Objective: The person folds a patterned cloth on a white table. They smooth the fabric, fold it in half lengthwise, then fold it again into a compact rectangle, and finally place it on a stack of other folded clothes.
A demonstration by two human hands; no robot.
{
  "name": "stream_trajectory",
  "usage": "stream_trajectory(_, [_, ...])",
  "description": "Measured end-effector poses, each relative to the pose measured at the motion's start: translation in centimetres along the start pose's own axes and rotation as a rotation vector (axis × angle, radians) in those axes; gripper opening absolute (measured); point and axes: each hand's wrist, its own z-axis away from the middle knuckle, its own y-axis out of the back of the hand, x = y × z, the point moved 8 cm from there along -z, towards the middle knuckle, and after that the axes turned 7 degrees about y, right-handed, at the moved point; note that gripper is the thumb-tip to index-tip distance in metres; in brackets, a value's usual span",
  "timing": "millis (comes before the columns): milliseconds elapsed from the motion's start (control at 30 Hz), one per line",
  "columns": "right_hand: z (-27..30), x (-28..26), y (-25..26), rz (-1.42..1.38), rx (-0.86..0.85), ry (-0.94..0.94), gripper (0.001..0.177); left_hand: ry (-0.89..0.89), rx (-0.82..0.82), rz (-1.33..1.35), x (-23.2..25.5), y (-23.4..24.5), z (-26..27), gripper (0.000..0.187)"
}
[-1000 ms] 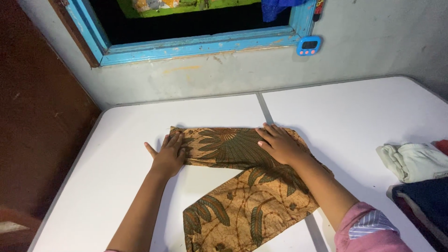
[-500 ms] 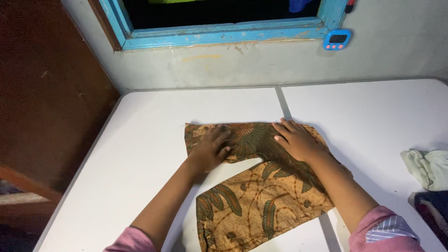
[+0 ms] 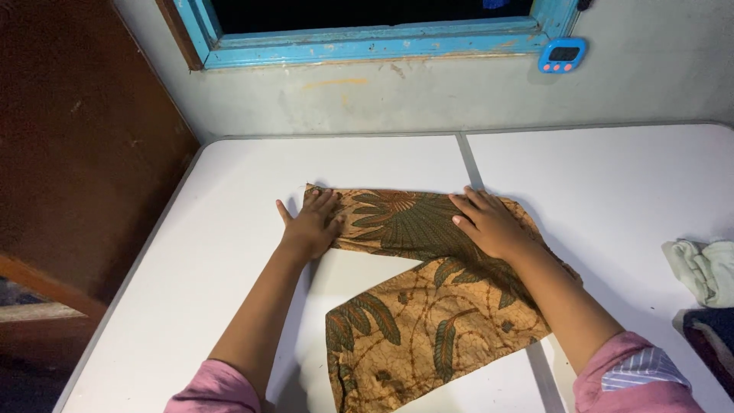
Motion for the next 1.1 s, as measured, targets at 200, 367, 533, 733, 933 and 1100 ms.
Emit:
stream_trajectory(200, [0.1, -1.4, 1.2, 0.282, 0.097, 0.052, 0.050, -0.173, 0.372, -0.103, 2.8, 2.6, 2.0, 0.041])
stream_trajectory(367, [-1.0, -6.6, 2.3, 0.160, 0.307, 0.277, 0.042, -0.483, 0.480, 0.023, 9.4, 5.6, 7.9, 0.041])
stream_trajectory(533, [-0.9, -12.1, 1.4, -0.078, 0.097, 0.352, 0.045, -0.456, 0.231, 0.095, 12.4, 4.3, 8.1, 0.045])
stream_trajectory(733, [-0.5, -12.2, -0.6, -0.271, -0.127, 0.433, 0.048, -0.448, 0.114, 0.131, 12.1, 2.5, 6.0, 0.039])
stream_trajectory(933, [-0.1, -12.1, -1.1, -0.214, -0.150, 0.411, 0.052, -0.458, 0.222, 0.102, 10.6, 1.2, 4.5, 0.048])
stream_trajectory(1100, [-0.2, -12.2, -0.9, -0.168, -0.193, 0.360, 0.057, -0.303, -0.047, -0.013, 10.1, 2.1, 5.6, 0.066])
